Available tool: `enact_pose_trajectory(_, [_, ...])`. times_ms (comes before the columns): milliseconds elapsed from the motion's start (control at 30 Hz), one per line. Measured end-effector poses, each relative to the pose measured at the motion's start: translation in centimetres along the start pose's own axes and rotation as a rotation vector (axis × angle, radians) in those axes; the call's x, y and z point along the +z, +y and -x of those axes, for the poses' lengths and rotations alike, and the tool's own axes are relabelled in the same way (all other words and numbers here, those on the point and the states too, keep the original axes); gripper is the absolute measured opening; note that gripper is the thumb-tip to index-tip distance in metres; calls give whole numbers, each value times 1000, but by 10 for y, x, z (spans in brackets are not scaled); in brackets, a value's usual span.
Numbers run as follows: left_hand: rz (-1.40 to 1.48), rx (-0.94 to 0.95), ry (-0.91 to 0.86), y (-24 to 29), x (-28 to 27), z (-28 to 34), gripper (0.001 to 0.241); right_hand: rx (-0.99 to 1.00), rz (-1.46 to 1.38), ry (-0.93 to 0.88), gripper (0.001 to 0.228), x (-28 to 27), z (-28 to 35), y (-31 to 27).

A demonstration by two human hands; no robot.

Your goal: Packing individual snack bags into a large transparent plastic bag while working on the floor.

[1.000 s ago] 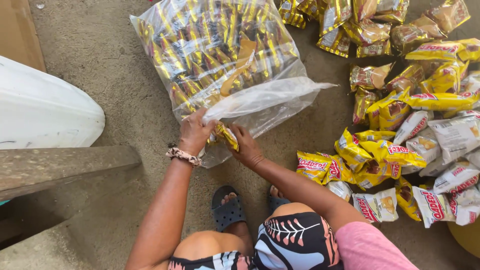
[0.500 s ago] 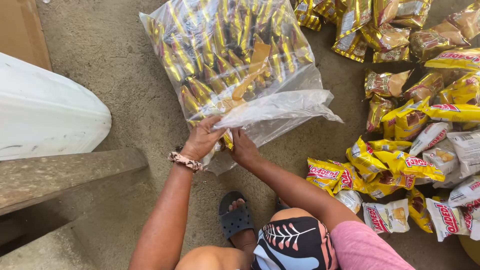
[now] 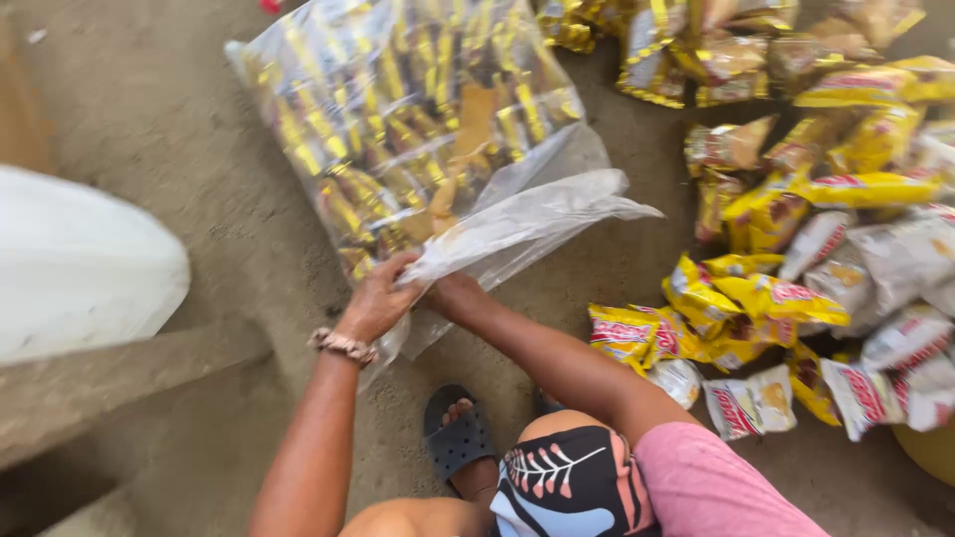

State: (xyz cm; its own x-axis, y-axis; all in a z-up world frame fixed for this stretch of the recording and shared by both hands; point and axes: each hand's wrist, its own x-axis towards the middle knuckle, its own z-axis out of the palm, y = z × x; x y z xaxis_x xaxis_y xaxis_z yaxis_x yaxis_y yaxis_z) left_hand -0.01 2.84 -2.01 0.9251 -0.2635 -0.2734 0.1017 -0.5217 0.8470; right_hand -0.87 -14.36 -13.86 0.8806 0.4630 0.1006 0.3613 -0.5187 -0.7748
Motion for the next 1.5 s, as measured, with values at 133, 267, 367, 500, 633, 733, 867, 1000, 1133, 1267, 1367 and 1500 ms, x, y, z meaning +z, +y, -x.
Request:
enact_pose_trajectory(133, [-99,-19,-45,-4,-8,2,45,180,100,-87,72,-3,41,37])
enact_pose_trajectory(267, [-72,-68,21,-9,-14,-1,41,252,25,-313,56,-117,72,35])
enact_pose_trajectory(367, [-58,-135,91,-1,-15,-5,40,500,-232,-454,41,-221,94,77])
enact_pose_trajectory(500, [-5,-224,181,9,-14,-14,43,836,-691,323,31,-327,103,189])
enact_pose_trajectory(633, [-120,-349,55,43,-25,-22,52,789,-881,665,52,-374,63,279])
enact_pose_trajectory(733, [87,-351,-102,19,-32,-25,66,831,-782,681,59,-395,34,285])
enact_pose_trajectory(867, [53,-433,-189,29,-45,-18,70,930,-875,706,62,-402,0,290])
enact_pose_trajectory(1000, [40,-505,-237,33,-48,-18,74,789,-859,739,66,-380,21,364])
enact_pose_trajectory(1133, [48,-482,-303,57,-52,-19,79,649,-907,765,55,-365,51,323])
enact_pose_trajectory(1267, [-122,-448,-336,114,-56,-34,101,464,-321,1095,11,-361,98,220])
enact_pose_trajectory(1367, [-275,-292,-261,173,-46,-46,105,281,-407,1023,9,-370,126,138])
enact_pose_trajectory(1500, [-254,220,-112,228,-18,-68,105,114,-423,648,19,-388,127,51])
